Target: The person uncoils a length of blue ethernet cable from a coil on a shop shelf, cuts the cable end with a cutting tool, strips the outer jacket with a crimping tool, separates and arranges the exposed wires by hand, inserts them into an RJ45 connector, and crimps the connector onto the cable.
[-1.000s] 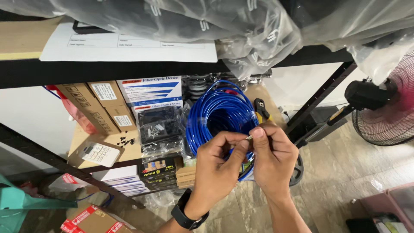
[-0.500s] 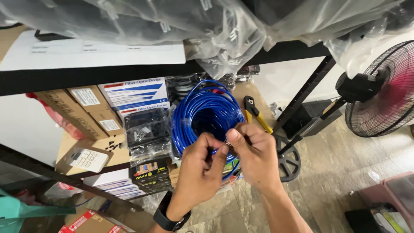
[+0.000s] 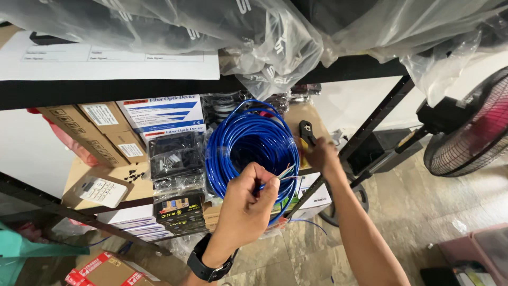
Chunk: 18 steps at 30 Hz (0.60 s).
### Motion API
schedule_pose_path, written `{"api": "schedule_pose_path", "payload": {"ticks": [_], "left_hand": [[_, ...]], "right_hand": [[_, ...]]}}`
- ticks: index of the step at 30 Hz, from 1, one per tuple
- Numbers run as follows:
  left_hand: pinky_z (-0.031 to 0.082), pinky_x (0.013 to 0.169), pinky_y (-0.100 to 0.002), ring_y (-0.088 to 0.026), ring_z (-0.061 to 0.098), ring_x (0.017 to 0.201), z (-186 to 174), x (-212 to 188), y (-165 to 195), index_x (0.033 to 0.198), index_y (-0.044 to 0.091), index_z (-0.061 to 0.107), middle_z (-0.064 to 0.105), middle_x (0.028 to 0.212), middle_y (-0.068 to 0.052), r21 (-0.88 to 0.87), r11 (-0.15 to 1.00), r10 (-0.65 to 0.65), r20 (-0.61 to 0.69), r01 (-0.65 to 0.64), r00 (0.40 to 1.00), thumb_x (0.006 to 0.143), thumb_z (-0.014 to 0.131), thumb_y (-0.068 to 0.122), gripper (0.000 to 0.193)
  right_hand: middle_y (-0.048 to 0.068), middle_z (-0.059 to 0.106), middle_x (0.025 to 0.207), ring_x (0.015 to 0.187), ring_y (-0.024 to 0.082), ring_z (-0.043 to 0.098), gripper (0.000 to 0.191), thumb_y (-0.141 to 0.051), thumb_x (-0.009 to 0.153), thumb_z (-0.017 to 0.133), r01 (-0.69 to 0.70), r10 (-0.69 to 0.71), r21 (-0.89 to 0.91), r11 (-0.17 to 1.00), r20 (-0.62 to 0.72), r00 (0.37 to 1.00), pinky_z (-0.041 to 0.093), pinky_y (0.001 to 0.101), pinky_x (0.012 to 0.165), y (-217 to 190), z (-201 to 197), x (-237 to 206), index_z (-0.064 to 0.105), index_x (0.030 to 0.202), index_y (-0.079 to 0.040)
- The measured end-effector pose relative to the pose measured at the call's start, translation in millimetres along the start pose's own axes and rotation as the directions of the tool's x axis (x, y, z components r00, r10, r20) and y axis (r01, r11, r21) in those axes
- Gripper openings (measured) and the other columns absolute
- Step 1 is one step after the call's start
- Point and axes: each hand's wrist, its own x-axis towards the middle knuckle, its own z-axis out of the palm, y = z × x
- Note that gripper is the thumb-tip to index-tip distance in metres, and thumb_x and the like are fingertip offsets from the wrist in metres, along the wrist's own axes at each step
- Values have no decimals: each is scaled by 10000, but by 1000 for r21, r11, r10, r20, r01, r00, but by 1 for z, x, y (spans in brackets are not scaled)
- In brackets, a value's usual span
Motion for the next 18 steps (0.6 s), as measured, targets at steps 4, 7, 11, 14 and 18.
{"api": "schedule_pose_path", "payload": {"ticks": [4,7,11,14,18], "left_hand": [[247,436,-222,20,346,533,-3,0,5,890,21,607,468,608,76,26,999,-47,5,47,999,982,656,131,152],[254,436,-219,21,348,538,-5,0,8,901,16,602,477,620,78,15,998,-67,18,67,998,991,652,138,160],[277,427,-215,27,380,532,-5,1,10,922,20,599,499,621,76,-17,994,-107,41,108,993,997,640,148,153],[289,419,-217,26,386,526,-5,1,11,928,17,595,506,623,69,-22,991,-130,55,132,990,996,635,150,155],[288,420,-225,24,382,524,-5,4,12,928,15,596,520,631,67,16,995,-101,39,100,994,995,638,154,160]], "right_hand": [[332,558,1346,1275,520,503,1123,-657,620,921,15,-8,-121,993,60,998,380,620,1041,23,29,20,438,1418,-32],[317,561,1348,1276,509,519,1100,-561,563,961,0,5,-118,993,45,999,405,606,1024,26,27,23,470,1395,-36],[299,692,1156,1112,413,673,887,-491,678,887,119,-105,131,984,-110,988,528,464,905,26,16,15,554,1343,-8],[259,706,954,860,326,712,773,-401,782,847,73,-42,249,966,-130,991,532,381,720,19,-4,-12,536,1322,57],[172,685,1004,890,218,640,618,-183,807,741,77,-40,681,728,-70,997,485,298,733,15,-48,-71,551,1352,37]]}}
